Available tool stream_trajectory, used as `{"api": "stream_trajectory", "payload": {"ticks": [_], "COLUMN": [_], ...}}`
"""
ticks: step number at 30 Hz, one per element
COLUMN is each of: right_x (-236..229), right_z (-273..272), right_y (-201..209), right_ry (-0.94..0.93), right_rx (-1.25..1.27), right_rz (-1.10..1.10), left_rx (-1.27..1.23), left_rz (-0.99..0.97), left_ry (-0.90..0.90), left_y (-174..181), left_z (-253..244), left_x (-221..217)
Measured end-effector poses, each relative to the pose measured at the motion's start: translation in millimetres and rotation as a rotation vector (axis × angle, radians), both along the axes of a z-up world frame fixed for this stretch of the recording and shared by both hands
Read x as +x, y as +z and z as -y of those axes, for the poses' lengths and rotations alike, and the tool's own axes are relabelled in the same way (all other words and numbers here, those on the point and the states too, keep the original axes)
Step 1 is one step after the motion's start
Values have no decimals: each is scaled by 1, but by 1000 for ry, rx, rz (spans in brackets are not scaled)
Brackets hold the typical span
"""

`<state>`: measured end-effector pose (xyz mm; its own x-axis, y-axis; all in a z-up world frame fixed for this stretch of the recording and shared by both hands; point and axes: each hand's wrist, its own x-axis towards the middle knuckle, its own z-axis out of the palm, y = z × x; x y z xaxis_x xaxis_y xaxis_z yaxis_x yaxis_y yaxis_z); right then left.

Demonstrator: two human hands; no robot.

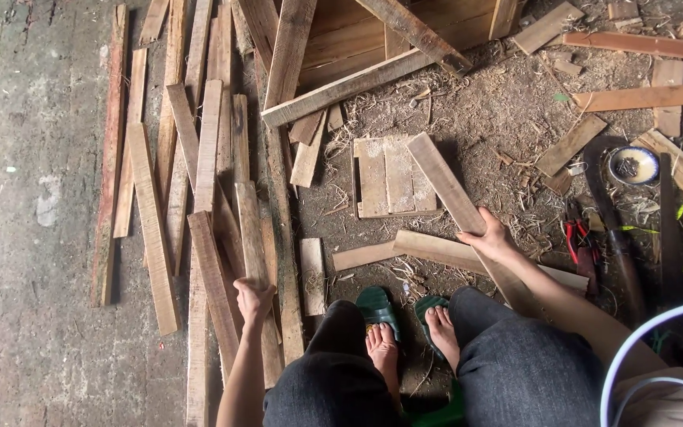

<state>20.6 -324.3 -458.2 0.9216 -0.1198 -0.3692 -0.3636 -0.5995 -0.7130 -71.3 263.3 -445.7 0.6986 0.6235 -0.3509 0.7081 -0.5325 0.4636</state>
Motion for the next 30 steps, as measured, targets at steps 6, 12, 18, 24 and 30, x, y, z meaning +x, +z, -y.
{"api": "stream_trajectory", "payload": {"ticks": [6, 12, 18, 24, 30], "right_x": [-8, -20, -37, -48, -46], "right_z": [2, 17, 26, 5, -33], "right_y": [-34, -66, -67, -4, 92], "right_ry": [-13, -11, 7, 132, 201], "right_rx": [-19, -85, -41, -157, -203], "right_rz": [-83, -98, -103, -321, -461], "left_rx": [365, 561, 365, 329, 336], "left_rz": [-32, 179, 285, 193, -65], "left_ry": [-130, -546, -1172, -1438, -1432], "left_y": [20, -39, -82, -42, -49], "left_z": [19, 51, 207, 291, 306], "left_x": [0, 20, 45, 66, 84]}}
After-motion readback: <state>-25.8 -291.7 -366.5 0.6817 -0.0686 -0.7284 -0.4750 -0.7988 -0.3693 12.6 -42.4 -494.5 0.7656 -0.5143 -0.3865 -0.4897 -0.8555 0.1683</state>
